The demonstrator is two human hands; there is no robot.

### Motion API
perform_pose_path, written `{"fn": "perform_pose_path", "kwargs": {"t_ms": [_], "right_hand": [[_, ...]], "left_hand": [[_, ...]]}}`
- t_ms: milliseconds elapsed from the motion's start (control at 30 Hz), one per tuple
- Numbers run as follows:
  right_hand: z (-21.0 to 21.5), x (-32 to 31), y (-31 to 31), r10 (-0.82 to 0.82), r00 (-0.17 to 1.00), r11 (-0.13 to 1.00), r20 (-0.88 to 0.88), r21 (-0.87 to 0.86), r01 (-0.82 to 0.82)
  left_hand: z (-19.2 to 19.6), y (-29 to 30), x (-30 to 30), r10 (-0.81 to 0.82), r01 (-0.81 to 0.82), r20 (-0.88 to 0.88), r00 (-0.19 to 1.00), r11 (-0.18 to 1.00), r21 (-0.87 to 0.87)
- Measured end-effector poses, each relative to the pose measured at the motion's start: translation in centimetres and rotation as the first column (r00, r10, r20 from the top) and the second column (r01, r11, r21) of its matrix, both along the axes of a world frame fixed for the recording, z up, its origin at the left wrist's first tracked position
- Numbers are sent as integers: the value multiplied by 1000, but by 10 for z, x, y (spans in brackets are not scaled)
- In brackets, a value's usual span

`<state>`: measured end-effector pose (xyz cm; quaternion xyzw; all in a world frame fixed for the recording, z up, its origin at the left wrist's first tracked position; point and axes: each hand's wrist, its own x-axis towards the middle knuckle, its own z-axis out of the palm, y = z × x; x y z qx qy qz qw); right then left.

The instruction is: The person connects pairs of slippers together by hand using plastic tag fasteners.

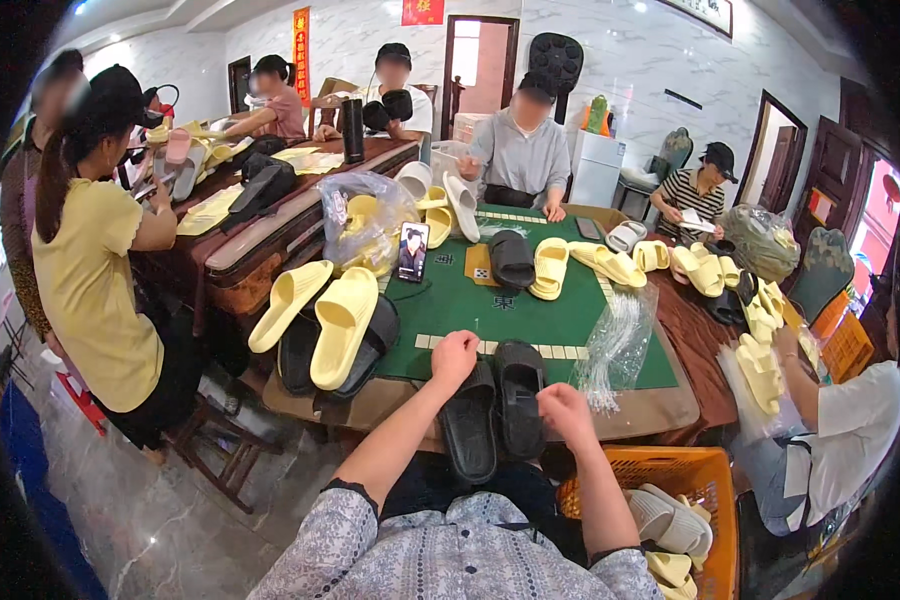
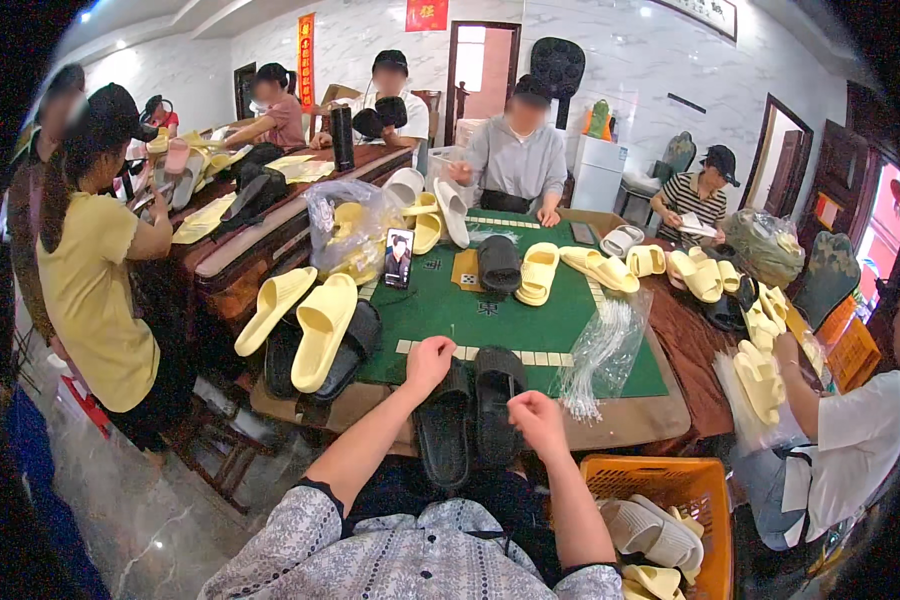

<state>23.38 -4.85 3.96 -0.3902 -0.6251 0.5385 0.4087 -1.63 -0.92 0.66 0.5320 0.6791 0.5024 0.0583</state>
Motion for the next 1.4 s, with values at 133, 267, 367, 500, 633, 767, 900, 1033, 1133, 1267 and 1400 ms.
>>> {"fn": "perform_pose_path", "kwargs": {"t_ms": [133, 267, 367, 500, 633, 767, 900, 1033, 1133, 1267, 1400], "right_hand": [[-22, -23, 11, -213, 802, 946, 558, 323, 26], [-34, -45, 27, -336, 707, 919, 622, 381, 102], [-46, -52, 35, -382, 735, 893, 560, 430, 137], [-58, -56, 25, -387, 773, 896, 502, 402, 187], [-60, -52, 6, -500, 696, 823, 515, 534, 195], [-49, -58, -5, -468, 610, 865, 640, 472, 168], [-54, -63, -3, -552, 593, 818, 586, 518, 250], [-58, -79, 1, -558, 698, 815, 448, 454, 360], [-68, -81, -3, -533, 767, 823, 357, 429, 373], [-69, -85, 2, -538, 781, 829, 317, 367, 422], [-95, -83, 20, -526, 831, 832, 182, 312, 458]], "left_hand": [[-1, 22, 9, -104, 101, -63, 993, 994, -37], [-1, 30, 26, -317, 309, -31, 948, 938, -156], [-3, 28, 24, -459, 459, 14, 888, 885, -84], [0, 23, 22, -553, 555, 53, 832, 831, -37], [-4, 16, 24, -620, 623, 66, 782, 771, -130], [-12, 12, 15, -608, 603, 15, 793, 783, -155], [-10, 17, 22, -609, 600, -20, 793, 786, -148], [-6, 20, 21, -608, 597, 14, 794, 774, -212], [-18, 19, 21, -628, 611, -30, 777, 765, -204], [-15, 25, 19, -649, 641, 43, 760, 737, -214], [-12, 26, 25, -660, 652, 32, 751, 733, -194]]}}
